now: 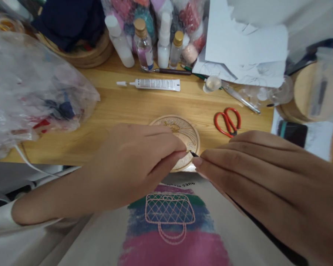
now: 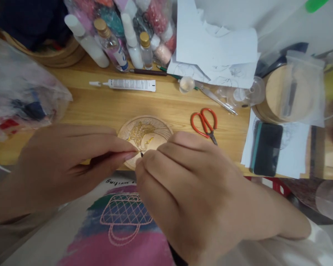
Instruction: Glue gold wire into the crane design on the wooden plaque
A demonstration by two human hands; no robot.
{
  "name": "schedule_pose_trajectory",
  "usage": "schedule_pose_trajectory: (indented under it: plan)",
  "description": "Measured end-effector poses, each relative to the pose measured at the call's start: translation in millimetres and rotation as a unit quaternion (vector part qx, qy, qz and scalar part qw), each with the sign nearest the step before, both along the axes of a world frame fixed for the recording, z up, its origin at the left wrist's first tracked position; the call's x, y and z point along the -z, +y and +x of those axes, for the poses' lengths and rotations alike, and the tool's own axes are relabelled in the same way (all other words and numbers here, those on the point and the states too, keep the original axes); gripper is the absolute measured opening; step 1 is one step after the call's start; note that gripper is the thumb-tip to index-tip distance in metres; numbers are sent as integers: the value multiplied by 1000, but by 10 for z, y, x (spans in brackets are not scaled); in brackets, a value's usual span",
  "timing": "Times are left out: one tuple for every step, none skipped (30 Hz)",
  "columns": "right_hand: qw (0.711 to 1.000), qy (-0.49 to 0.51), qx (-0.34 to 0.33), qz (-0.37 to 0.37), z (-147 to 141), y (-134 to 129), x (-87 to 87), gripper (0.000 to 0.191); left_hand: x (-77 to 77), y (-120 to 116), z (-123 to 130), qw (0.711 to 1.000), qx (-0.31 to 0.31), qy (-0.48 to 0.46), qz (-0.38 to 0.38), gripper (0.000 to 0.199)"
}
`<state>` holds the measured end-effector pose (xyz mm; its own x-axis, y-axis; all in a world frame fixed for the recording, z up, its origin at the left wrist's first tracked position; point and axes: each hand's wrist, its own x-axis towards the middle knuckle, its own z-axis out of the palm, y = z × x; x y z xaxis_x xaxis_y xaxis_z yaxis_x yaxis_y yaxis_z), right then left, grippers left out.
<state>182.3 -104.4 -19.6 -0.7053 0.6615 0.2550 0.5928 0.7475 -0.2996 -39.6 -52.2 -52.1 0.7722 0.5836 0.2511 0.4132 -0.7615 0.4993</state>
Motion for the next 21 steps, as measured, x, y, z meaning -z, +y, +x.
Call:
schedule_pose_trajectory:
  plan:
    - [1000, 0, 5, -6, -6, -1, -3, 39, 4, -20, 4, 1000, -13, 1, 8, 23]
    - [1000, -4, 13, -14, -15, 0, -8, 37, 9, -43, 9, 1000, -27, 1, 16, 22]
    - [1000, -7, 19, -20, -23, 1, -14, 35, 14, -67, 14, 999, -41, -2, 25, 22]
    - [999, -7, 25, -24, -31, 1, -18, 32, 17, -92, 17, 998, -53, -4, 34, 21]
    - [999, -5, 29, -27, -37, -1, -16, 29, 18, -116, 18, 997, -65, -7, 45, 20]
    - [999, 0, 35, -26, -40, -6, -7, 26, 17, -139, 16, 996, -74, -10, 57, 18]
    - [999, 7, 42, -24, -41, -14, 9, 25, 13, -158, 13, 995, -79, -10, 66, 15]
    - [998, 15, 49, -20, -40, -25, 29, 24, 8, -174, 9, 994, -80, -9, 71, 14]
    - [998, 22, 57, -17, -38, -38, 49, 25, 2, -187, 5, 994, -80, -5, 73, 14]
    - [997, 22, 69, -18, -35, -51, 67, 25, -3, -196, 3, 995, -76, 0, 71, 14]
    - [997, 22, 77, -20, -33, -64, 79, 26, -7, -203, 3, 995, -75, 5, 69, 14]
    - [996, 23, 84, -22, -32, -75, 82, 27, -10, -209, 5, 995, -75, 12, 65, 14]
    - [995, 22, 90, -28, -31, -82, 75, 27, -10, -214, 9, 995, -80, 16, 66, 14]
    - [995, 22, 95, -36, -30, -86, 60, 27, -10, -219, 15, 994, -85, 19, 68, 15]
    - [994, 23, 96, -48, -29, -86, 38, 27, -9, -224, 21, 993, -89, 21, 71, 15]
    - [993, 25, 95, -62, -28, -83, 12, 26, -7, -229, 28, 993, -94, 21, 73, 15]
    - [993, 27, 91, -75, -25, -79, -13, 26, -6, -234, 35, 992, -95, 16, 79, 14]
    - [992, 30, 89, -87, -21, -74, -35, 25, -5, -238, 40, 992, -96, 12, 83, 14]
    - [991, 33, 92, -95, -17, -69, -50, 25, -4, -242, 46, 992, -96, 9, 87, 15]
    - [990, 35, 94, -99, -11, -66, -57, 25, -1, -245, 51, 991, -99, 7, 88, 15]
    - [990, 37, 96, -100, -5, -63, -55, 26, 3, -247, 55, 991, -101, 8, 87, 16]
